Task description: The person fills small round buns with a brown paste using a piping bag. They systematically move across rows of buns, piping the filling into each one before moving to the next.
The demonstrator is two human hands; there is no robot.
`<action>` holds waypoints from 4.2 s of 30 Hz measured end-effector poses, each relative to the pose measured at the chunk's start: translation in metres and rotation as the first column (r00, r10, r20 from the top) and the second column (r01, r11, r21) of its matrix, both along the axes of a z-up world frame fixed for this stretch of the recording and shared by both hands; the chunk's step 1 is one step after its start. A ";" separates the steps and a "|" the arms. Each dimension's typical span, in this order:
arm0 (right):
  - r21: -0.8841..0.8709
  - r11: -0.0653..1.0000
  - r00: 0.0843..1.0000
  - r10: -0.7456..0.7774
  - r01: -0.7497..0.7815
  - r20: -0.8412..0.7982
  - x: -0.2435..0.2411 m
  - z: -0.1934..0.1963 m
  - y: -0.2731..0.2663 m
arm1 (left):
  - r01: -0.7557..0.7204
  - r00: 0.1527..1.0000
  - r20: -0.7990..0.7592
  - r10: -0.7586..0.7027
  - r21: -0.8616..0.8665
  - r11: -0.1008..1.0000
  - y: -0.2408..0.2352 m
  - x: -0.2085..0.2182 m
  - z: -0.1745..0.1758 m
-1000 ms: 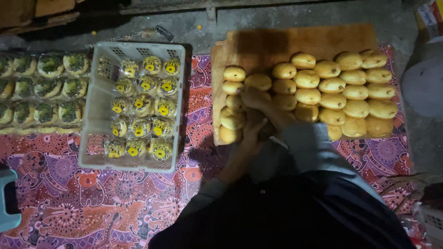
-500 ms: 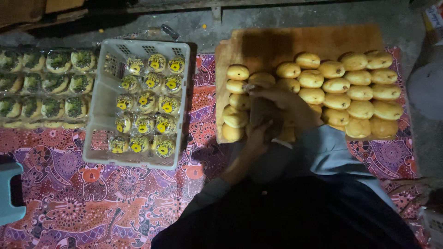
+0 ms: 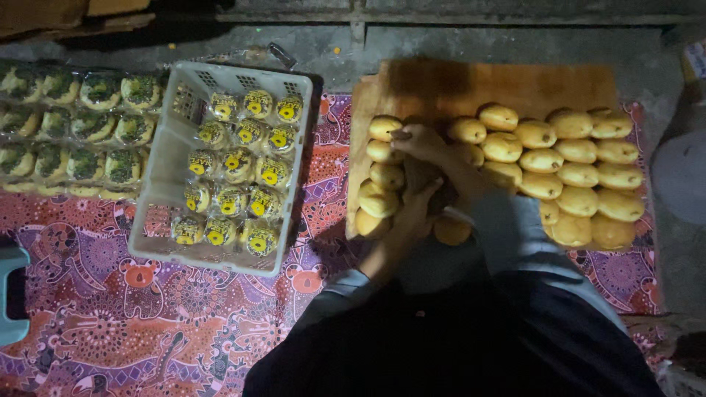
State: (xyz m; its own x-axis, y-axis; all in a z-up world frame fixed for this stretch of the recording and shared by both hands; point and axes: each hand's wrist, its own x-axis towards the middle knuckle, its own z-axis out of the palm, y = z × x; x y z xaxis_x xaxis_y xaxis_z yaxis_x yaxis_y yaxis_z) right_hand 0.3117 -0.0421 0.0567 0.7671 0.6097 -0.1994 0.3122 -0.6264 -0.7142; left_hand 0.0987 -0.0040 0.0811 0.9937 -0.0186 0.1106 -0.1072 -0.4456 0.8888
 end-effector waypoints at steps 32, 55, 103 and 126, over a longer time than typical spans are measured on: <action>0.273 0.953 0.886 0.009 0.133 -0.464 0.006 0.000 0.014 | -0.103 0.940 0.336 0.053 0.132 0.986 0.016 0.001 -0.001; 0.757 0.238 0.725 -0.555 0.608 -0.408 -0.291 -0.018 -0.316 | 0.273 0.853 -0.198 -0.483 -0.619 0.737 -0.164 -0.163 -0.021; 0.335 -0.192 -0.345 -0.797 0.923 0.495 -0.600 -0.147 -0.772 | -0.105 0.426 -0.418 -0.802 -0.904 0.415 -0.193 -0.166 -0.142; 0.637 -0.573 0.436 -0.465 0.516 -0.771 -0.475 -0.075 -0.570 | 0.257 0.489 -0.513 -0.705 -0.688 0.679 -0.248 -0.163 -0.095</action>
State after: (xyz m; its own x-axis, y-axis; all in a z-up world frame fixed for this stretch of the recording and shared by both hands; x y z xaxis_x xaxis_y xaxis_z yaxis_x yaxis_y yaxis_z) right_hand -0.1631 -0.6118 -0.0179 0.7959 -0.5712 -0.2008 0.3400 0.6961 -0.6323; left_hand -0.0646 -0.2522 -0.0140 0.5729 -0.6911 -0.4406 0.5740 -0.0454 0.8176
